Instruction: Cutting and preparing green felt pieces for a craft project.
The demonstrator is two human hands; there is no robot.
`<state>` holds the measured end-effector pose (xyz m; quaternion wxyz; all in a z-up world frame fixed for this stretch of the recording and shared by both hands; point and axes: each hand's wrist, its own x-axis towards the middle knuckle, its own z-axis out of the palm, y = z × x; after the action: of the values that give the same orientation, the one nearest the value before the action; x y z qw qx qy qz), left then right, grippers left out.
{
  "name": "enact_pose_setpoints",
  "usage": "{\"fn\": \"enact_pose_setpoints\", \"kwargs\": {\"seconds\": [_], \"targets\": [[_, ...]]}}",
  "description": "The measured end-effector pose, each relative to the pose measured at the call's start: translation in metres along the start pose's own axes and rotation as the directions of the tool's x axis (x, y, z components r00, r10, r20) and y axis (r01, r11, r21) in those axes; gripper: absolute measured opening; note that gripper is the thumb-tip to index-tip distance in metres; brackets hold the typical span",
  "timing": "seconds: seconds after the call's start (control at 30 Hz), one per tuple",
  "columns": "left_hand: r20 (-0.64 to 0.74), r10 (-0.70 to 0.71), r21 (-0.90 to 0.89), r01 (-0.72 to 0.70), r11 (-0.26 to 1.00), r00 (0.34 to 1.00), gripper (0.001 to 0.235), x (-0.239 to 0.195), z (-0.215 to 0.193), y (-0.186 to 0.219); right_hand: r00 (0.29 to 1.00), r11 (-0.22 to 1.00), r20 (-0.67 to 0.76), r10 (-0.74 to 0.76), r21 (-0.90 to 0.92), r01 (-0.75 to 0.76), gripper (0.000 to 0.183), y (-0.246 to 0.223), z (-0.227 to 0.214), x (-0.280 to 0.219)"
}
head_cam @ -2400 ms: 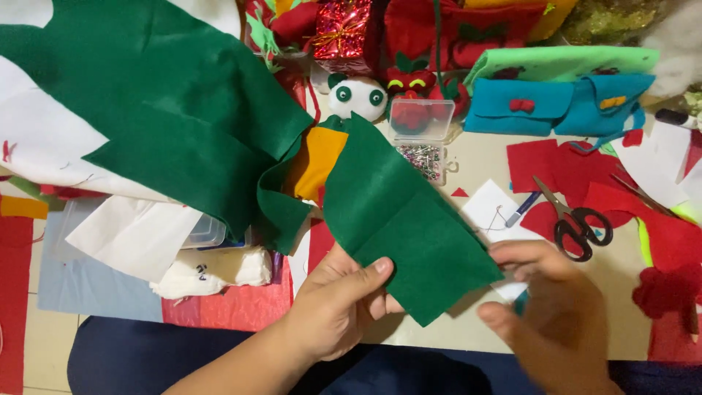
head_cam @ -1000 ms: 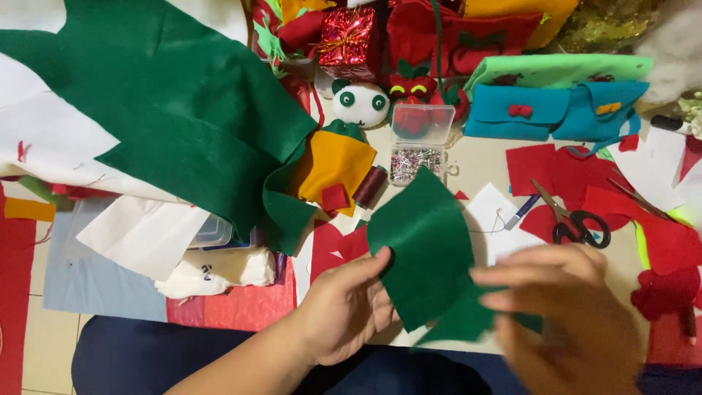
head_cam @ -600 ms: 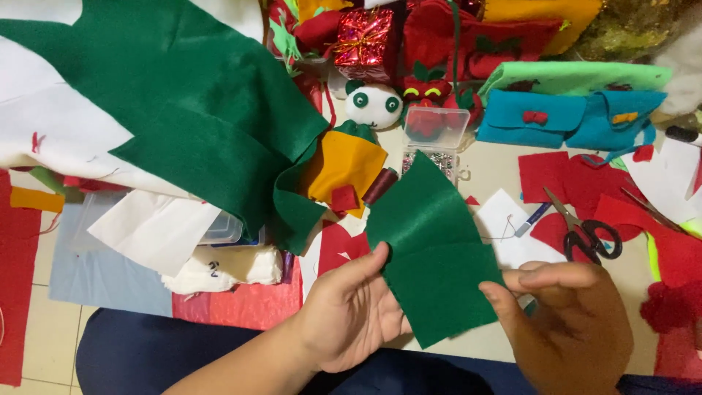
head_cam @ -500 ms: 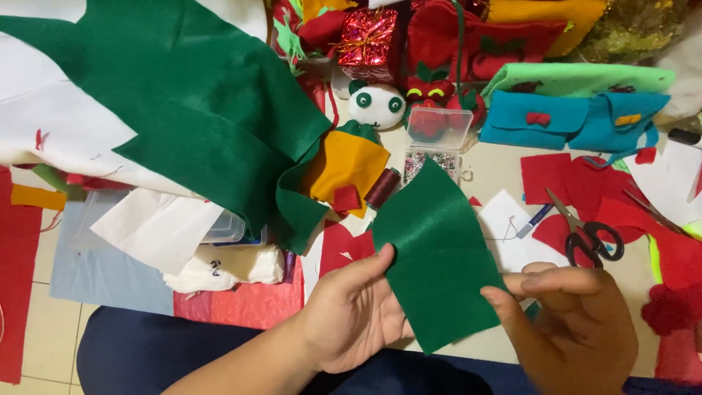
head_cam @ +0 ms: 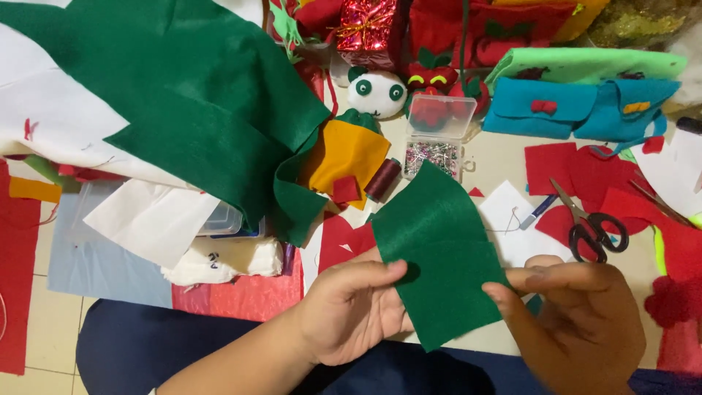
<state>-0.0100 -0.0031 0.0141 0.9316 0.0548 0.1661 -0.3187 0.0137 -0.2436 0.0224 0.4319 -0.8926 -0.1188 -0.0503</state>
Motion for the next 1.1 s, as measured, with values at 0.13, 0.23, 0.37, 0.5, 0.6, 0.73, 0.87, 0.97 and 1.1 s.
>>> {"fn": "enact_pose_setpoints", "kwargs": {"seconds": [0.13,0.23,0.37,0.5,0.6,0.73,0.87,0.97,1.1], "targets": [[-0.014,0.009,0.028,-0.008,1.0,1.0,0.047,-0.002,-0.004,-0.001,0.991,0.977,-0.067,0.119,0.187,-0.105,0.046,0.003,0.009,-0.006],[-0.089,0.033,0.103,-0.024,0.994,0.996,0.038,0.0,-0.008,-0.005,0.997,0.973,0.001,0.072,0.221,-0.07,0.053,0.014,0.006,-0.006],[-0.094,0.075,0.297,-0.044,0.954,0.993,0.034,-0.002,-0.011,-0.007,0.993,0.927,0.003,0.116,0.36,-0.109,0.055,0.006,0.004,0.004],[0.028,0.045,0.631,-0.053,0.774,0.999,0.048,-0.01,0.0,-0.003,0.976,0.887,0.159,0.145,0.417,-0.2,0.04,0.023,-0.003,0.003],[0.027,0.016,0.712,-0.03,0.702,1.0,0.05,-0.013,0.007,0.0,0.918,0.849,0.265,0.295,0.368,-0.38,0.023,0.038,-0.005,0.002],[0.113,0.079,0.675,-0.135,0.725,0.99,0.055,-0.01,0.012,-0.001,0.976,0.797,0.167,0.137,0.567,-0.209,0.071,0.032,-0.003,0.0],[0.072,0.095,0.647,-0.119,0.753,0.993,0.041,-0.004,0.003,-0.001,0.989,0.749,0.145,0.027,0.652,-0.116,0.071,0.031,-0.006,-0.002],[0.026,0.068,0.54,-0.072,0.839,0.997,0.045,-0.002,-0.004,-0.002,0.988,0.736,0.143,0.052,0.663,-0.134,0.086,0.024,-0.006,-0.006],[-0.088,0.045,0.403,-0.005,0.915,0.995,0.03,-0.001,-0.014,-0.005,0.955,0.695,0.19,0.228,0.654,-0.297,0.086,0.03,-0.009,-0.017]]}}
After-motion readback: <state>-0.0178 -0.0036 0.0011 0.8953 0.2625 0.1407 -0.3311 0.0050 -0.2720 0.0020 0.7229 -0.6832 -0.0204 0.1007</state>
